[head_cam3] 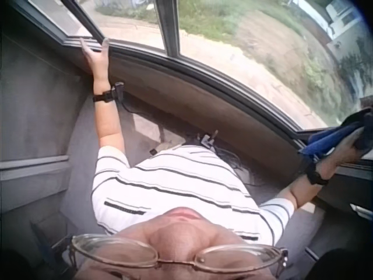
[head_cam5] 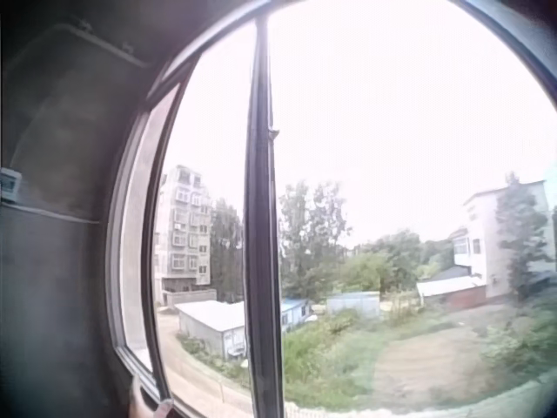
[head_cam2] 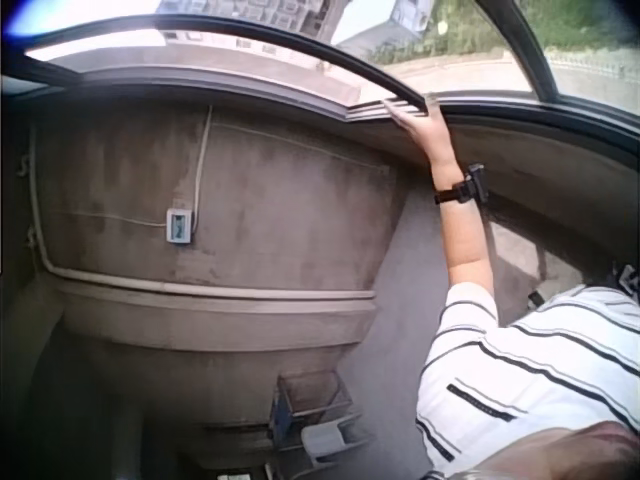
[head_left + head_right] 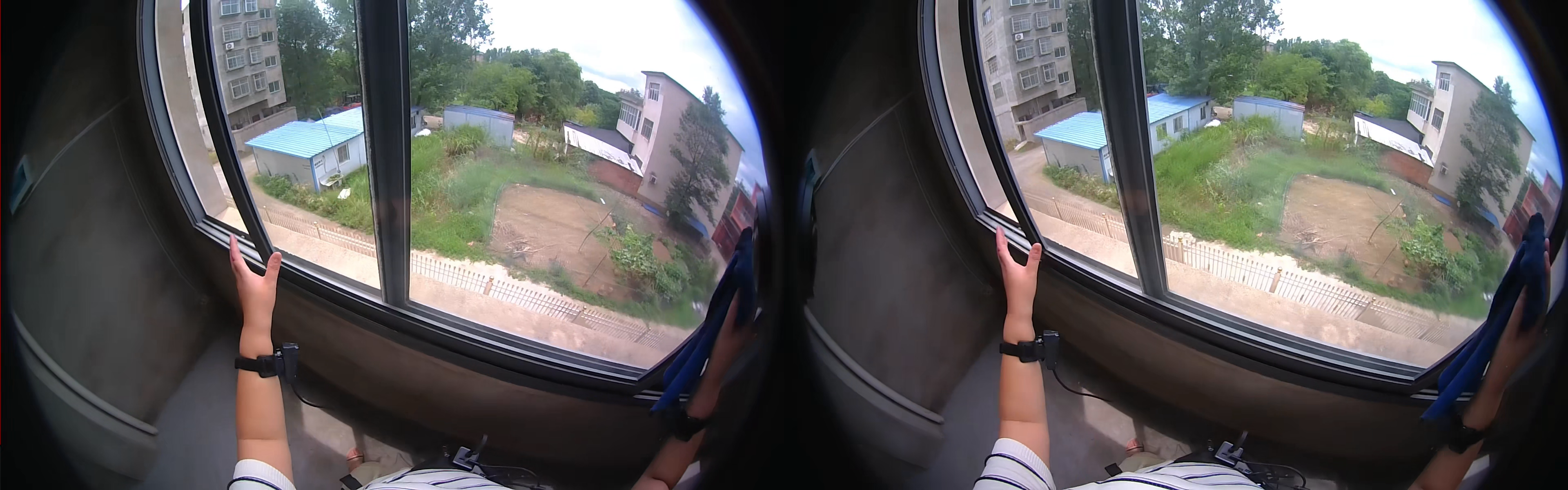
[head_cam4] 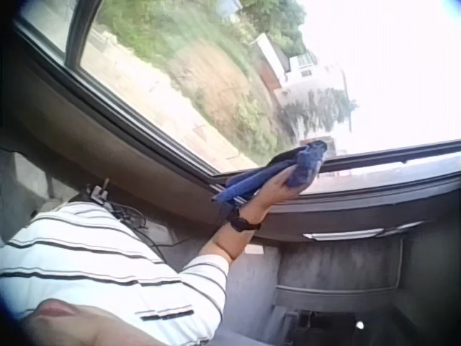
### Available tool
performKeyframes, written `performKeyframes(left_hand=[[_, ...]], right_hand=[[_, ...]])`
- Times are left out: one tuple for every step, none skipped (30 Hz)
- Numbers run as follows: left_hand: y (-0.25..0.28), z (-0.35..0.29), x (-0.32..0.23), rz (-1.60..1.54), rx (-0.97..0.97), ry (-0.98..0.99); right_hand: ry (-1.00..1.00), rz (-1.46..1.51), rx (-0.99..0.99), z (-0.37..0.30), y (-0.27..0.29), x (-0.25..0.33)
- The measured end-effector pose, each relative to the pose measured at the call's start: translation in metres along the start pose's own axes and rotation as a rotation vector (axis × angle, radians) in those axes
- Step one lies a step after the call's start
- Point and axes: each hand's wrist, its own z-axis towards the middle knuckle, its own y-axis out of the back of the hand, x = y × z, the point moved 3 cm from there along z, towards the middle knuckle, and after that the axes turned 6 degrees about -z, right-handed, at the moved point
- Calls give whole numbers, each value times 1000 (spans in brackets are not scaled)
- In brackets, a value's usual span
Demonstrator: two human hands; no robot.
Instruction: Cleaning the window frame and glass using a blue cloth.
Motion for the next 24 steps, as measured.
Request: performKeyframes(left_hand=[[-5,10,12,-49,72,-44],[-10,19,24,-252,125,-40],[-18,31,33,-447,168,-16],[-28,40,42,-525,308,39],[-32,45,45,-325,323,-182],[-37,46,51,-347,293,-183],[-43,48,58,-318,326,-157],[-41,54,65,-402,255,-133],[-43,60,75,-531,123,73],[-47,64,80,-697,170,156],[-55,64,83,-848,244,304],[-64,65,82,-1027,405,341],[-75,57,85,-955,640,561],[-82,53,80,-1018,734,506],[-88,45,75,-1092,906,459],[-93,38,77,-1074,853,595],[-98,32,74,-1089,816,556],[-102,25,70,-1137,847,540],[-104,18,64,-1209,879,490],[-106,11,60,-1228,922,504],[-107,7,54,-1232,964,487],[-109,1,49,-1231,995,528],[-109,-2,40,-1297,1049,482],[-111,-5,34,-1307,1097,481]], right_hand=[[90,230,45,-11,-6,18],[113,266,16,-22,-7,33],[51,257,35,-32,-11,45],[43,247,7,-40,-11,55],[15,263,6,-50,-14,62],[-23,240,22,-58,-15,66],[-29,202,13,-67,-16,68],[-83,232,-5,-75,-17,65],[-181,233,-9,-83,-19,60],[-198,207,9,-93,-20,56],[-200,193,7,-102,-21,51],[-332,204,25,-114,-24,44],[-398,202,55,-123,-25,38],[-440,173,98,-132,-27,34],[-528,179,116,-139,-28,28],[-515,165,132,-143,-29,26],[-517,155,126,-146,-30,22],[-562,94,116,-147,-30,18],[-582,43,85,-148,-30,15],[-574,41,64,-148,-30,13],[-587,40,91,-149,-32,12],[-610,53,87,-152,-31,11],[-655,87,56,-154,-29,12],[-632,125,54,-159,-27,17]])
